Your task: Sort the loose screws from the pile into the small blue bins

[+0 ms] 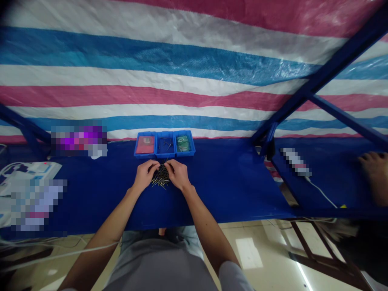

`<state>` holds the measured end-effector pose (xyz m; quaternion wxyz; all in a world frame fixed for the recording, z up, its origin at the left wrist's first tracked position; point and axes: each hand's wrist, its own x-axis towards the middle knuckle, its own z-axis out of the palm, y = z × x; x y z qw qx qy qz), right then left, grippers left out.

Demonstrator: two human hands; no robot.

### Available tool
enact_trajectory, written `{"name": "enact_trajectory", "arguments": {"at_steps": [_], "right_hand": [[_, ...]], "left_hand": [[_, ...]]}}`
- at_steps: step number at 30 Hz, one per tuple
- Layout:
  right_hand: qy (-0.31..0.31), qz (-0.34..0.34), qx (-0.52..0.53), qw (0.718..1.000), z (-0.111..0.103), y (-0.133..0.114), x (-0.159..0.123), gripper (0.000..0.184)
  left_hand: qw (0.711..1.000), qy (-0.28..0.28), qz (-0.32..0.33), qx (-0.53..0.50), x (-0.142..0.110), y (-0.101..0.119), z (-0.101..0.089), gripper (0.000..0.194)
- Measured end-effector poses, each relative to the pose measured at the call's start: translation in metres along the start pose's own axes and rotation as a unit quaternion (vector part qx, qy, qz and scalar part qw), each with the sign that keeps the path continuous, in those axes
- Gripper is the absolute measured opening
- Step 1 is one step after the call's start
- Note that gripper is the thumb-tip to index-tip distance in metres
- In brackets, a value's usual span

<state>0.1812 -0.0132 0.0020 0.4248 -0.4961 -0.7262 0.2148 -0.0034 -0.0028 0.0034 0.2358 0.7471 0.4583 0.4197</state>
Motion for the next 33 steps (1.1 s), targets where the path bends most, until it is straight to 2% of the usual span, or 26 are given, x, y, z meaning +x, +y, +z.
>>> {"name": "enact_trajectory", "arguments": {"at_steps": [7,15,33], "right_hand": [[-0.002,0.025,-0.018,1.000,0.0000,0.0011,0.0006,0.042],[-0.005,0.006,0.054,0.999,-0.0045,-0.0054,0.0007,0.023],[0.006,0.014,0.023,1.000,-0.0028,-0.0013,0.0010,0.030]], "left_hand": [[1.000,-0.002,0.004,0.006,-0.0007,-0.0004,0.0005,0.024],[1.000,0.007,-0.013,-0.004,0.0001,0.0000,0.0004,0.021],[1.000,0.003,-0.003,0.006,-0.0001,0.0010,-0.0001,0.025]]}}
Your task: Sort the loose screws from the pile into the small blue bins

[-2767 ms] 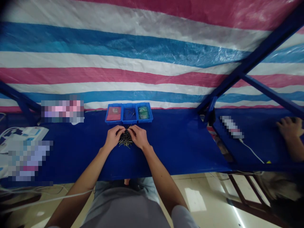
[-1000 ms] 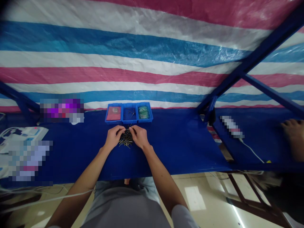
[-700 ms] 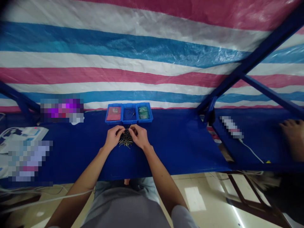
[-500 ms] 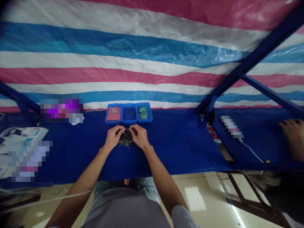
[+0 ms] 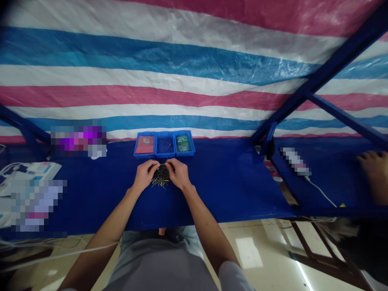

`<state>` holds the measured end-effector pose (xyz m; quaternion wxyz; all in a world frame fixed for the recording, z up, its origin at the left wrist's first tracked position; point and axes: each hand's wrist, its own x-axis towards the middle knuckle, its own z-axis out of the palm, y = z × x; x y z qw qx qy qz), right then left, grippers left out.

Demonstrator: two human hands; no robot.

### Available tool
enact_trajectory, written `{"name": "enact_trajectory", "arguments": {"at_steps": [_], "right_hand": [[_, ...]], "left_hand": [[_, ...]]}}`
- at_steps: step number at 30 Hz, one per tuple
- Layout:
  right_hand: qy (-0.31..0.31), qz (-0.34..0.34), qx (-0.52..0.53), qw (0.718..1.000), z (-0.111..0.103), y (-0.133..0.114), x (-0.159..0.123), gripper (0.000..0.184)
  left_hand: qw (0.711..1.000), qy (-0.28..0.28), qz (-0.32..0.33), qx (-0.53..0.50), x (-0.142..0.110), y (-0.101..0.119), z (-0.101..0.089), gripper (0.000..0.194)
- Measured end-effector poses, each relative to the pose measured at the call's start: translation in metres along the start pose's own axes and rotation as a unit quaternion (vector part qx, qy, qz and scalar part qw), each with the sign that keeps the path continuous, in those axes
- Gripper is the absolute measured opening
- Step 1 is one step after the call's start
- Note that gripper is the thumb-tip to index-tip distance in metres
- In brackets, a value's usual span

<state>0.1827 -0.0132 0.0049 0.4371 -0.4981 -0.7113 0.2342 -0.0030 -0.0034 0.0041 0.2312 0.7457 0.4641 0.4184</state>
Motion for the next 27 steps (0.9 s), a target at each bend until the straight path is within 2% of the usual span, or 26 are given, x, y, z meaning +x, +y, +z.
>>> {"name": "enact_trajectory", "arguments": {"at_steps": [14,20,27], "right_hand": [[0.000,0.008,-0.048,0.999,0.0003,0.0017,0.0007,0.042],[-0.006,0.005,0.022,1.000,-0.0006,-0.0010,-0.0009,0.024],[-0.006,-0.004,0.025,1.000,0.0026,0.0016,-0.0004,0.026]], "left_hand": [[1.000,-0.009,0.009,0.010,-0.0005,-0.0012,0.0018,0.027],[1.000,-0.002,-0.003,0.005,-0.0002,-0.0022,0.0011,0.025],[1.000,-0.005,-0.005,0.004,-0.0002,-0.0014,0.0006,0.024]]}}
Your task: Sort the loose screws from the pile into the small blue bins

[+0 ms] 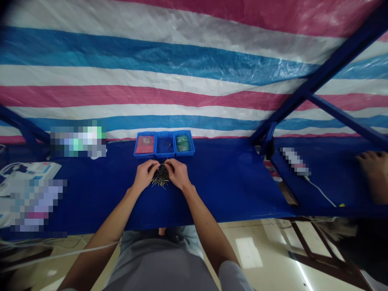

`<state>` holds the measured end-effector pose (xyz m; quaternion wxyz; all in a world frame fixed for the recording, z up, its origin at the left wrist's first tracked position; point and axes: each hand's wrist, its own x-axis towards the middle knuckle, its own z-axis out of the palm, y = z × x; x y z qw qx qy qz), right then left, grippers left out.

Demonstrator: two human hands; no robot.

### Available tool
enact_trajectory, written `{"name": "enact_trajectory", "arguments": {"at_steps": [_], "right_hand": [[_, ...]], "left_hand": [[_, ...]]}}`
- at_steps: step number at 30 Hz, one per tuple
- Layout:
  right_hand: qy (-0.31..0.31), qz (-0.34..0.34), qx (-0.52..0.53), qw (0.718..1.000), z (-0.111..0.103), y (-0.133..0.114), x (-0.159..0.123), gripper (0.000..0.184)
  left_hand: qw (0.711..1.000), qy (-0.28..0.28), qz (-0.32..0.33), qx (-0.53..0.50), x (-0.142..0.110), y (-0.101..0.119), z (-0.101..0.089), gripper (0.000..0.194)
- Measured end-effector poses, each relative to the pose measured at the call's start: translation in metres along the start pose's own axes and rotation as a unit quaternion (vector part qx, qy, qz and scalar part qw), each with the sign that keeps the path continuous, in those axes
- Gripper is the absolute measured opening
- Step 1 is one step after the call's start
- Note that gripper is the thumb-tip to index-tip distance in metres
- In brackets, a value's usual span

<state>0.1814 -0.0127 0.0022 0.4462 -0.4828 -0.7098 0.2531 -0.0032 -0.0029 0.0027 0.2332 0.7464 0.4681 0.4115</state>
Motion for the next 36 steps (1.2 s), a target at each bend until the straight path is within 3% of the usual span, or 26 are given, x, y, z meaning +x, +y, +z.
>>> {"name": "enact_trajectory", "arguments": {"at_steps": [26,36], "right_hand": [[-0.009,-0.028,0.000,1.000,0.0001,0.0022,0.0016,0.022],[-0.010,-0.020,-0.047,0.999,-0.0005,0.0020,0.0000,0.035]], "left_hand": [[1.000,0.004,0.010,-0.003,-0.0005,-0.0019,0.0004,0.024],[1.000,0.003,0.010,-0.005,-0.0003,0.0010,0.0002,0.023]]}}
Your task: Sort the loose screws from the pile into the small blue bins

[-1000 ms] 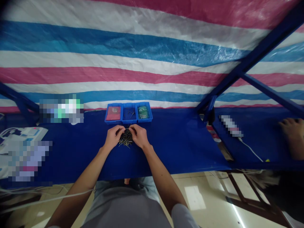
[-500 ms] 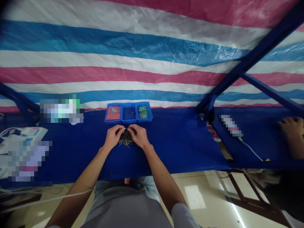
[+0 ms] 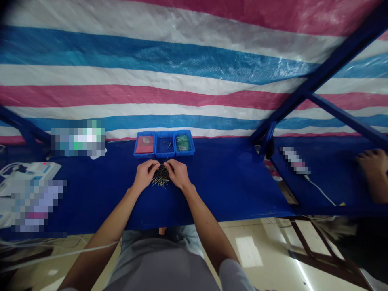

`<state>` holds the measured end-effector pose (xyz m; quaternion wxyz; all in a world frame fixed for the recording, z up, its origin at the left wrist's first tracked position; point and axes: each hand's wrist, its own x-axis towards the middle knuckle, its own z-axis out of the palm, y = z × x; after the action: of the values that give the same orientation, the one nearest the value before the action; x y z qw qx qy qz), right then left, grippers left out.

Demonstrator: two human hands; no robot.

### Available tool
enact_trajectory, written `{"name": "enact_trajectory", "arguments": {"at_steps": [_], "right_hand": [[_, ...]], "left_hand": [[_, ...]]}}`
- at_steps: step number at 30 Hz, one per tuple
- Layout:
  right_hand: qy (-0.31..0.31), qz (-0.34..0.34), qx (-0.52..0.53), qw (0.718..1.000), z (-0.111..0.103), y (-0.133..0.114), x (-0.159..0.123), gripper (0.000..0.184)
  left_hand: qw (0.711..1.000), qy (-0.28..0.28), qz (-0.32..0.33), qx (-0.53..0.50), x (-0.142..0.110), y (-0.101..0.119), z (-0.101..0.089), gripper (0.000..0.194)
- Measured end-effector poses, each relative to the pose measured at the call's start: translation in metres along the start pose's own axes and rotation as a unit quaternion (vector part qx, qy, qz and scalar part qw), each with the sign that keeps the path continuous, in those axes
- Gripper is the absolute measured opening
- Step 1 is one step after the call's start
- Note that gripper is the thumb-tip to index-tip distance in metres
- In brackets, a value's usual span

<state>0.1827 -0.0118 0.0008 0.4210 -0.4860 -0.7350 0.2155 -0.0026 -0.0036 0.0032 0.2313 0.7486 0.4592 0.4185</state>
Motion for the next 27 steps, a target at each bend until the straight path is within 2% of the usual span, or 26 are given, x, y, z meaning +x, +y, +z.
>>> {"name": "enact_trajectory", "arguments": {"at_steps": [9,17,27], "right_hand": [[-0.016,0.006,-0.002,1.000,0.0005,0.0022,0.0010,0.041],[-0.050,-0.016,0.007,0.999,0.0051,0.0055,0.0000,0.041],[-0.049,-0.014,0.010,0.999,0.0050,0.0039,-0.0001,0.042]], "left_hand": [[1.000,-0.019,0.001,-0.004,-0.0013,-0.0011,-0.0010,0.023],[0.999,-0.023,0.026,0.000,-0.0027,-0.0049,0.0036,0.021],[0.999,-0.026,0.035,0.004,-0.0018,-0.0083,0.0042,0.021]]}}
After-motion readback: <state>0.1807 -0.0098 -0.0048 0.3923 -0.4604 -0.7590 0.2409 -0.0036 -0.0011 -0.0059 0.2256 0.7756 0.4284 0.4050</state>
